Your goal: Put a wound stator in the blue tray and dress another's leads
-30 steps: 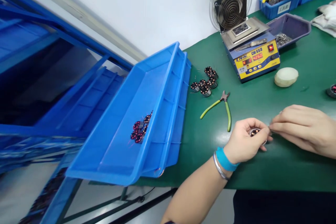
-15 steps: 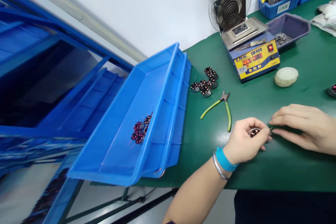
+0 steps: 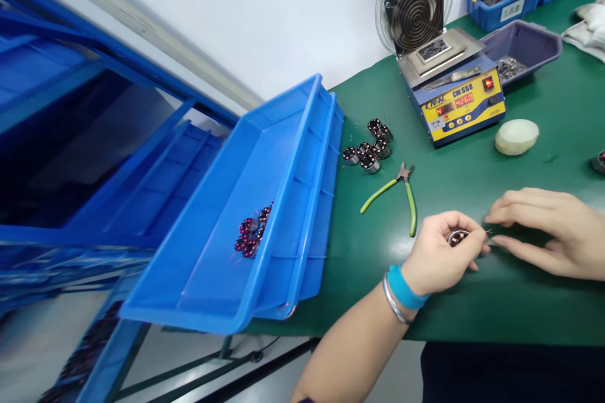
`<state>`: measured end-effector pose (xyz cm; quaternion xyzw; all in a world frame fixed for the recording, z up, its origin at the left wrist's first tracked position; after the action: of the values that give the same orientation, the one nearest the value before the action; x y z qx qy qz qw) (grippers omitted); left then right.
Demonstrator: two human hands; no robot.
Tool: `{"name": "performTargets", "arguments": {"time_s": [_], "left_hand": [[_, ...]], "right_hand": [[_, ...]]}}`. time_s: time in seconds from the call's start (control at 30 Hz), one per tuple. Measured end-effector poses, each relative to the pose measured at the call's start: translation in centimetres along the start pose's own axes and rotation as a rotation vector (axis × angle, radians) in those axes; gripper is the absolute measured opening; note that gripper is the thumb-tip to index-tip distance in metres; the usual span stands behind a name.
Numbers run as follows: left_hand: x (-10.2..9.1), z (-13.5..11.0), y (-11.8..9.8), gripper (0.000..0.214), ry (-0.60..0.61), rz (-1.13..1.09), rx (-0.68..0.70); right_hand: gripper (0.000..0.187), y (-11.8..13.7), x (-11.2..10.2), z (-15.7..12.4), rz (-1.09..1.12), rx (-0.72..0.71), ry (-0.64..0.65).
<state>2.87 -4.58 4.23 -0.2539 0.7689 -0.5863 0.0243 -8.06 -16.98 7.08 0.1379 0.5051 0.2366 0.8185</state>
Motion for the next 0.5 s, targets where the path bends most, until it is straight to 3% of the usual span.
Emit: {"name": "performTargets", "arguments": {"time_s": [0.1,0.17,0.23,0.33,0.37,0.43,0.5], "left_hand": [[0.1,0.1,-0.1,0.038,0.034,-0.068,-0.069],[0.2,-0.1,-0.1,0.035,0.036,-0.051,-0.063],[0.3,-0.4,-0.4,0.024,-0.002,0.061,0.066],[0.5,-1.1,-1.5,0.011,-0.089,0.331,0.42],[0.6,-1.2,-1.6,0.011,-0.099,0.363,0.461],[0.4,-0.8,-1.0,0.012,-0.074,0.265,0.327],[0.2,-0.3,-0.1,0.017,-0.027,0.083,0.093]], "right_hand": [[0.017,1.4,-0.5,-0.1,-0.277,-0.257,-0.084],[0.018,1.9,-0.4,-0.2,-0.33,-0.316,-0.105],[0.014,1.7,-0.2,-0.1,-0.227,-0.2,-0.088],[0.03,-0.1,1.1,-0.3,0.226,0.224,0.126],[0.035,-0.5,1.6,-0.5,0.348,0.332,0.199],[0.032,-0.7,1.6,-0.6,0.367,0.34,0.213],[0.014,-0.2,0.7,-0.2,0.132,0.13,0.073]]}}
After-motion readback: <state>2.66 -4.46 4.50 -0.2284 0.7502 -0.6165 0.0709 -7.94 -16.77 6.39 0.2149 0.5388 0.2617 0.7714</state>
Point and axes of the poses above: each hand's wrist, its own z-axis towards the middle knuckle, its own x-axis out of the palm, y = z × x, the point moved 5 cm from there along z, towards the middle knuckle, and after that the axes turned 8 degrees about -z, right-handed, at the moved point
